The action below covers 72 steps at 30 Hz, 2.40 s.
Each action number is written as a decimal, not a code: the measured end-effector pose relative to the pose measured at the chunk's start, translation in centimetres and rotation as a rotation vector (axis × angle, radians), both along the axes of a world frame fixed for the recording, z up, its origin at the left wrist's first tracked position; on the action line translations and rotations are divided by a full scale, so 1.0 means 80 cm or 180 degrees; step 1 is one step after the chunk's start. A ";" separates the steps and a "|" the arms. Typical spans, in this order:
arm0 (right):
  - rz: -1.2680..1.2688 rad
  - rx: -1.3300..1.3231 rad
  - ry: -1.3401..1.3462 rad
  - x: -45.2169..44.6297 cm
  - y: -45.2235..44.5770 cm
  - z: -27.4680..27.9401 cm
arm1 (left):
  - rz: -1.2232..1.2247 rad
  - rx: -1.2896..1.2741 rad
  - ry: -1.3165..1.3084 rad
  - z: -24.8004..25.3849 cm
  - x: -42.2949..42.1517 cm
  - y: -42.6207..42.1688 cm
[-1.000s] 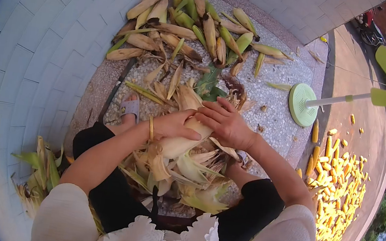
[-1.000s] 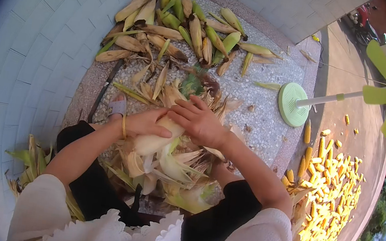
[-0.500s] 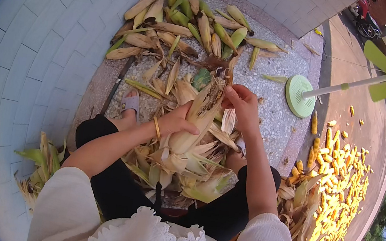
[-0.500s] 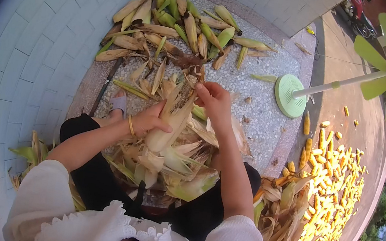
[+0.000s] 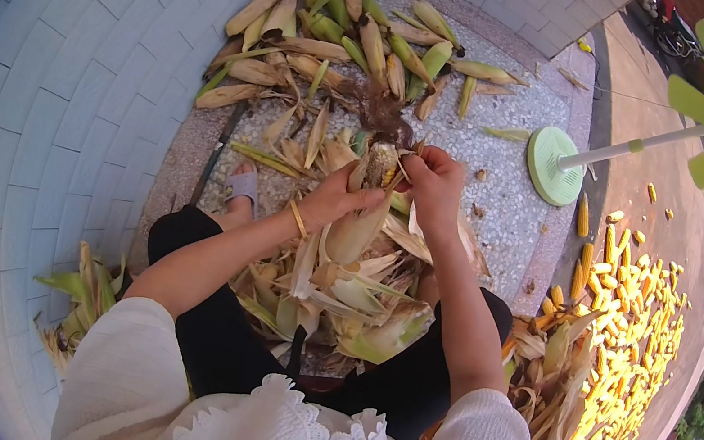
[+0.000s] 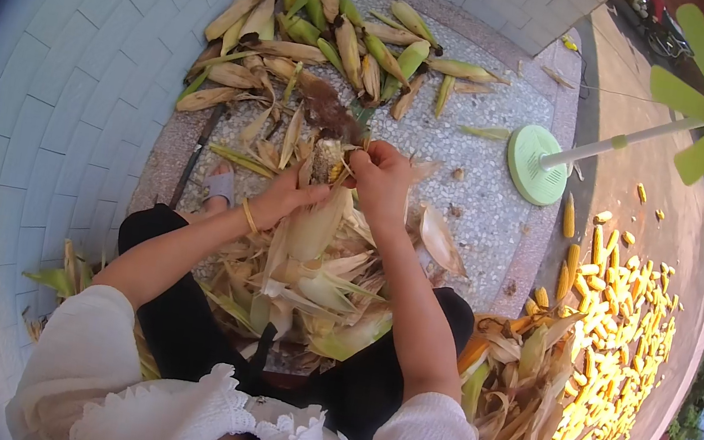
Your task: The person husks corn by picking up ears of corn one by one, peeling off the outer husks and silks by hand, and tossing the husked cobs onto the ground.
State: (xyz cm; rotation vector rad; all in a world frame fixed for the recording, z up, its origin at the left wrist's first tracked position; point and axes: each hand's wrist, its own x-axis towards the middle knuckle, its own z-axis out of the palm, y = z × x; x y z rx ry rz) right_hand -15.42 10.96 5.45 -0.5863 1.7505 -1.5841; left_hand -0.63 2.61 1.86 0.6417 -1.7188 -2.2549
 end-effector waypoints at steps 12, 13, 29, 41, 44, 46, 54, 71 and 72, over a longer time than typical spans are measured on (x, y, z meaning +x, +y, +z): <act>-0.0266 -0.0652 -0.1370 0.022 0.013 -0.024 | 0.1813 0.1846 0.0622 0.001 -0.004 -0.092; -0.0244 -0.0802 -0.1197 0.026 0.012 -0.024 | 0.1854 0.1993 0.0821 0.007 -0.005 -0.097; 0.0502 -0.0881 -0.2147 0.042 0.085 0.027 | 0.3091 0.1736 0.0260 -0.027 0.089 -0.221; 0.0672 0.1743 0.2890 -0.043 0.113 -0.037 | 0.3131 0.0358 0.0385 0.015 0.072 -0.179; 0.1214 0.1352 0.2176 -0.012 0.077 -0.032 | 0.2281 -0.0089 0.0347 0.010 0.046 -0.146; 0.1715 0.1014 0.2157 0.026 0.058 -0.043 | 0.1878 -0.0192 0.0272 0.009 0.034 -0.127; 0.1722 0.0079 -0.0332 0.070 0.018 -0.073 | 0.0148 0.0445 0.0823 0.046 -0.016 -0.073; 0.0837 -0.0210 -0.0692 -0.020 0.009 -0.013 | -0.0533 -0.0218 -0.0162 0.008 0.001 -0.012; 0.0586 -0.0389 -0.0876 -0.019 0.007 -0.016 | -0.0706 -0.0250 -0.0270 0.007 0.002 -0.009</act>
